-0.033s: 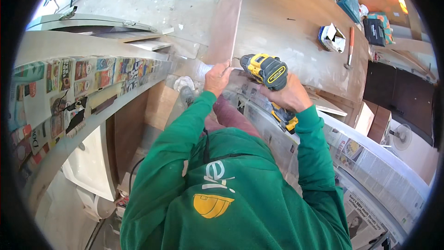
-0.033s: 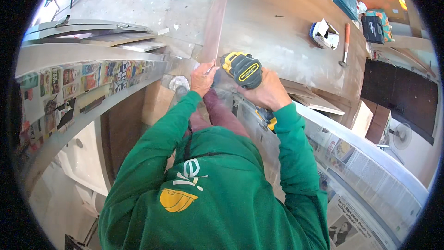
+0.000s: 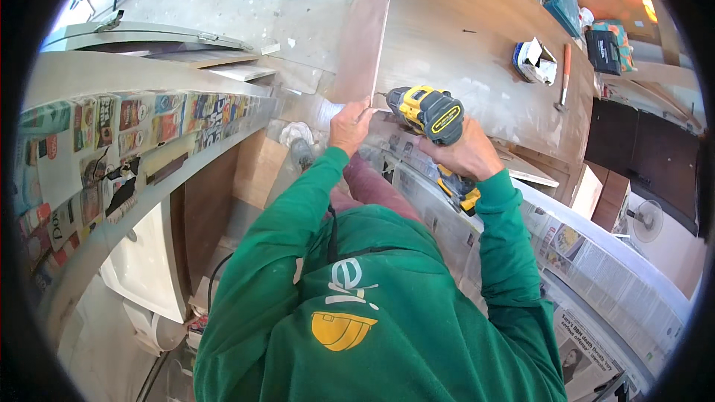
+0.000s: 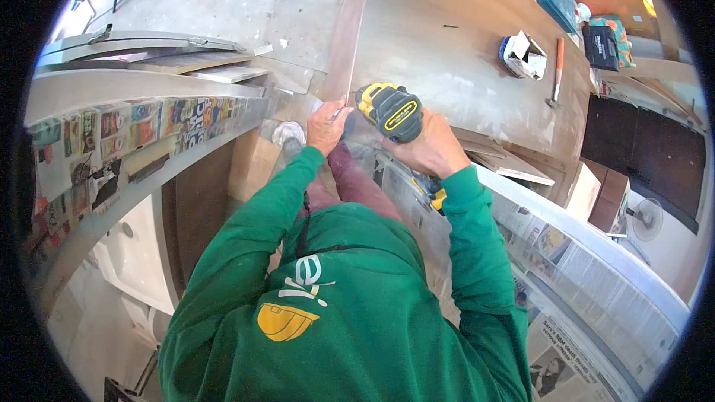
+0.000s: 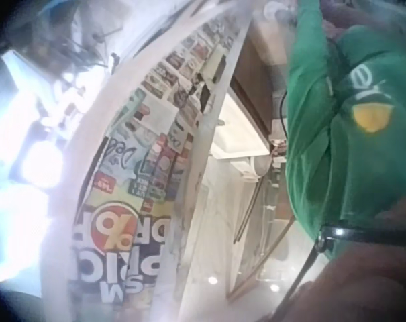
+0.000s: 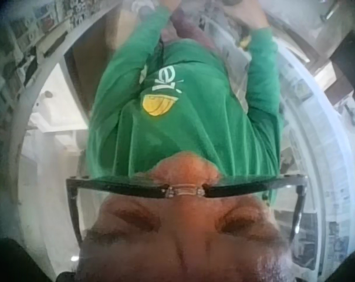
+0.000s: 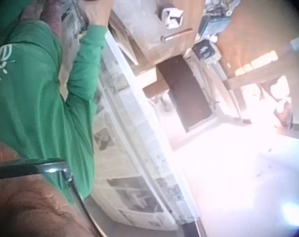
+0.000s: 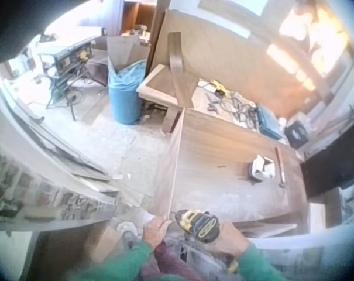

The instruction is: The person positions a large wooden panel onto a workbench and secures it using a cordless drill. They drive multiple screws into the panel's edge to attach it to a supporting frame. A second person assists by holding the panel steady during the process.

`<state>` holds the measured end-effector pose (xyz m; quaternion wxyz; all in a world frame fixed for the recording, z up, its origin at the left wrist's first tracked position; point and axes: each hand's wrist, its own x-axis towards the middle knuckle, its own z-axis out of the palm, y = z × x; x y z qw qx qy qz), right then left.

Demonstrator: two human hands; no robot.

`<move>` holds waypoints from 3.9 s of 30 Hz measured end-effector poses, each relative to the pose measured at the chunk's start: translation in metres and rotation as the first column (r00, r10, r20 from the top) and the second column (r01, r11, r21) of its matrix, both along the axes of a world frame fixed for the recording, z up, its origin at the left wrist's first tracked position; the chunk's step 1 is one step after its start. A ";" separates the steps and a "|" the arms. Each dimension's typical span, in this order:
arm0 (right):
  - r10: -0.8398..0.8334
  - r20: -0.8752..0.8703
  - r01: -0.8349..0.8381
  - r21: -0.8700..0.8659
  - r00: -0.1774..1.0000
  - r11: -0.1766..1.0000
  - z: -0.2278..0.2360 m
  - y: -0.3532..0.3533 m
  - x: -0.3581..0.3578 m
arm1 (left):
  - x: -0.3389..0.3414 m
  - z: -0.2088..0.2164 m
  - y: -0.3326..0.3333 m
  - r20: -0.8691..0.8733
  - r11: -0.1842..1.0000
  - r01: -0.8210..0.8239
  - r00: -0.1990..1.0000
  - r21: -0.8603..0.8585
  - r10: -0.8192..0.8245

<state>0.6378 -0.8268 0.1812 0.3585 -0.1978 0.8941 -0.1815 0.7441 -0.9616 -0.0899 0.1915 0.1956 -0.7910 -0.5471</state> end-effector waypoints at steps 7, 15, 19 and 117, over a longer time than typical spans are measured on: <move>0.032 -0.029 -0.033 -0.035 0.999 0.999 0.000 -0.002 -0.006 | 0.001 0.012 0.006 0.048 0.996 -0.061 0.997 0.072 0.058; 0.100 -0.065 -0.103 -0.046 0.993 0.994 -0.009 0.005 -0.011 | -0.010 0.037 0.011 0.114 0.987 -0.118 0.988 0.112 0.106; 0.066 -0.044 -0.068 -0.059 0.997 0.996 -0.007 0.004 -0.014 | -0.015 0.030 0.022 0.197 0.923 -0.267 0.956 0.277 0.217; -0.070 0.128 0.073 -0.021 0.989 0.997 -0.016 -0.022 -0.025 | -0.022 0.049 0.016 0.382 0.903 -0.301 0.908 0.307 0.172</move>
